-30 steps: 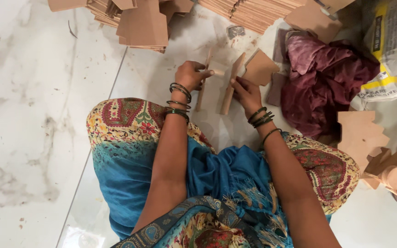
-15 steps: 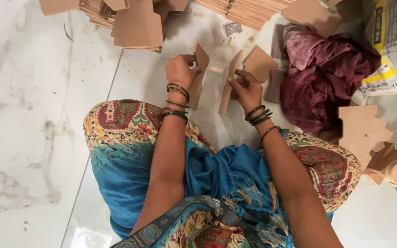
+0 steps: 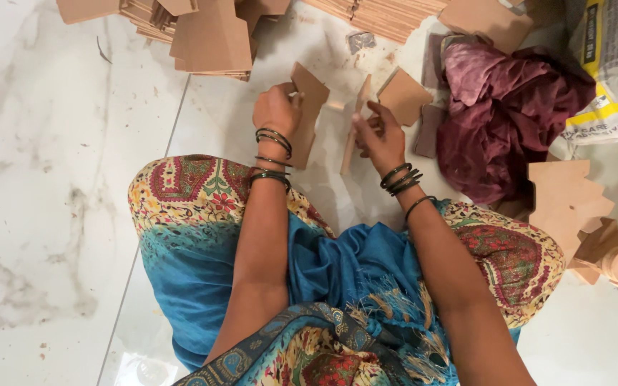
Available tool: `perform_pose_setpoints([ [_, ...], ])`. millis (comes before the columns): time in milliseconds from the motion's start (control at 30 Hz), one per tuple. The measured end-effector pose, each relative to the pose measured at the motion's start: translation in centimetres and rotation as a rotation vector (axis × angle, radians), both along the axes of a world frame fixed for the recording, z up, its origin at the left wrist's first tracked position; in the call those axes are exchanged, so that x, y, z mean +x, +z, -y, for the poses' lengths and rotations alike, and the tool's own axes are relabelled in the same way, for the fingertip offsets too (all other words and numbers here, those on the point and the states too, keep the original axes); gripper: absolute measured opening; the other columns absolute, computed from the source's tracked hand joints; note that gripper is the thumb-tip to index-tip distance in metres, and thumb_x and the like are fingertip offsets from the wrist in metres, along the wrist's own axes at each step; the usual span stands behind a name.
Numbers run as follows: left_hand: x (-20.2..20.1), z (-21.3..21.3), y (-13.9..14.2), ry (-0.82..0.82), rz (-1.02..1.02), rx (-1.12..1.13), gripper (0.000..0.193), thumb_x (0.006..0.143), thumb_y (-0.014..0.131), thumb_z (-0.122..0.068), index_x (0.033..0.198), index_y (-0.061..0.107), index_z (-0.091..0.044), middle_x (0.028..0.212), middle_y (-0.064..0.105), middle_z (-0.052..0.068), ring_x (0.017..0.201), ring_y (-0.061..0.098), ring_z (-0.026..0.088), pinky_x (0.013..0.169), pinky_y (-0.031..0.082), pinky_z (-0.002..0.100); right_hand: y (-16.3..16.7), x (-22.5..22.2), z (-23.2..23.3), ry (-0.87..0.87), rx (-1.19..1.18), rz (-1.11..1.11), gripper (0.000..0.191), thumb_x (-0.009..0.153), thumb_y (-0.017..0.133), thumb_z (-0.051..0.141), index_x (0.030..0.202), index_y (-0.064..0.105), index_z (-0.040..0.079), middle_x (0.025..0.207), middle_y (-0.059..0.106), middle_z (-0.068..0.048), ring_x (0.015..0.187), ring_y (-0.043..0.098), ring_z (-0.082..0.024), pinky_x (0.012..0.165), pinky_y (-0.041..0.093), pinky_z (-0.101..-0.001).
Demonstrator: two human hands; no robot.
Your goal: The person sits on the floor sanding shaped wooden cutout pieces, rubbing a sanding block over their surfaces and edges one piece at a time, then setting finished pieces aside and picking up the next piece from the pile.
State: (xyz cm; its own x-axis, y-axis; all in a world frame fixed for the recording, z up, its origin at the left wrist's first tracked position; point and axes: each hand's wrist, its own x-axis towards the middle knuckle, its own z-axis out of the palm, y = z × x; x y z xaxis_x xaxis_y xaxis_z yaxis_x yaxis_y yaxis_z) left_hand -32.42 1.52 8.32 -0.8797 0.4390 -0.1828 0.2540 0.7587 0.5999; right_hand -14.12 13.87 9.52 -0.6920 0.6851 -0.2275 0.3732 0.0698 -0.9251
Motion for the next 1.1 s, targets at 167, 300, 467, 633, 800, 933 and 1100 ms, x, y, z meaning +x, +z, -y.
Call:
perform_pose_setpoints([
  [167,-0.3,-0.5,-0.5,0.045,0.088,-0.069,0.034,0.09,0.068,-0.033,0.124,0.068,-0.026,0.103,0.072,0.02,0.1,0.068,0.043,0.085,0.055,0.052,0.5,0.4,2.0,0.268,0.554,0.166,0.102,0.075,0.085,0.042,0.157,0.032,0.01,0.12,0.063,-0.02,0.105,0.067,-0.035,0.08,0.056,-0.0453],
  [300,-0.6,-0.4,-1.3,0.038,0.072,-0.025,0.035,0.09,0.067,-0.027,0.124,0.069,-0.023,0.107,0.072,0.022,0.104,0.067,0.045,0.09,0.053,0.053,0.3,0.3,2.8,0.309,0.502,0.162,0.099,0.079,0.081,0.04,0.16,0.033,0.01,0.125,0.061,-0.018,0.112,0.066,-0.033,0.093,0.055,-0.0457],
  [467,-0.9,-0.3,-1.8,0.066,0.021,0.036,0.038,0.086,0.066,-0.021,0.125,0.07,-0.022,0.107,0.073,0.022,0.105,0.068,0.043,0.092,0.054,0.051,0.2,0.3,1.8,0.318,0.513,0.231,0.1,0.08,0.081,0.053,0.156,0.034,0.007,0.127,0.061,-0.019,0.113,0.065,-0.036,0.094,0.053,-0.0468],
  [633,-1.1,-0.2,-1.8,0.096,0.024,0.044,0.042,0.083,0.073,-0.029,0.122,0.07,-0.015,0.101,0.075,0.018,0.101,0.07,0.04,0.089,0.055,0.049,0.2,0.2,2.1,0.353,0.505,0.212,0.095,0.087,0.075,0.056,0.155,0.035,0.004,0.132,0.054,-0.026,0.117,0.06,-0.043,0.098,0.051,-0.0503],
  [800,-0.3,-0.7,-1.0,-0.005,0.292,0.256,0.052,0.083,0.086,-0.047,0.113,0.076,-0.006,0.091,0.077,0.016,0.082,0.073,0.028,0.073,0.059,0.039,0.0,0.1,2.4,0.366,0.502,0.195,0.09,0.09,0.072,0.055,0.154,0.037,0.002,0.132,0.053,-0.027,0.115,0.06,-0.046,0.096,0.05,-0.0515],
  [933,0.9,-1.5,-0.9,-0.127,0.694,0.309,0.05,0.073,0.09,-0.035,0.109,0.074,-0.005,0.084,0.078,0.006,0.064,0.073,0.013,0.057,0.061,0.029,0.2,-0.2,-0.1,0.386,0.401,0.335,0.062,0.099,0.064,0.059,0.133,0.065,0.008,0.12,0.067,-0.02,0.109,0.068,-0.039,0.095,0.054,-0.0482],
  [1100,1.6,-1.7,-1.2,-0.137,0.584,0.311,0.036,0.071,0.089,-0.023,0.099,0.074,-0.005,0.082,0.079,0.005,0.065,0.075,0.012,0.058,0.06,0.028,1.5,3.4,-6.7,0.151,0.874,0.4,0.053,0.095,0.073,0.045,0.135,0.066,0.011,0.125,0.067,-0.018,0.11,0.065,-0.043,0.09,0.054,-0.0542],
])
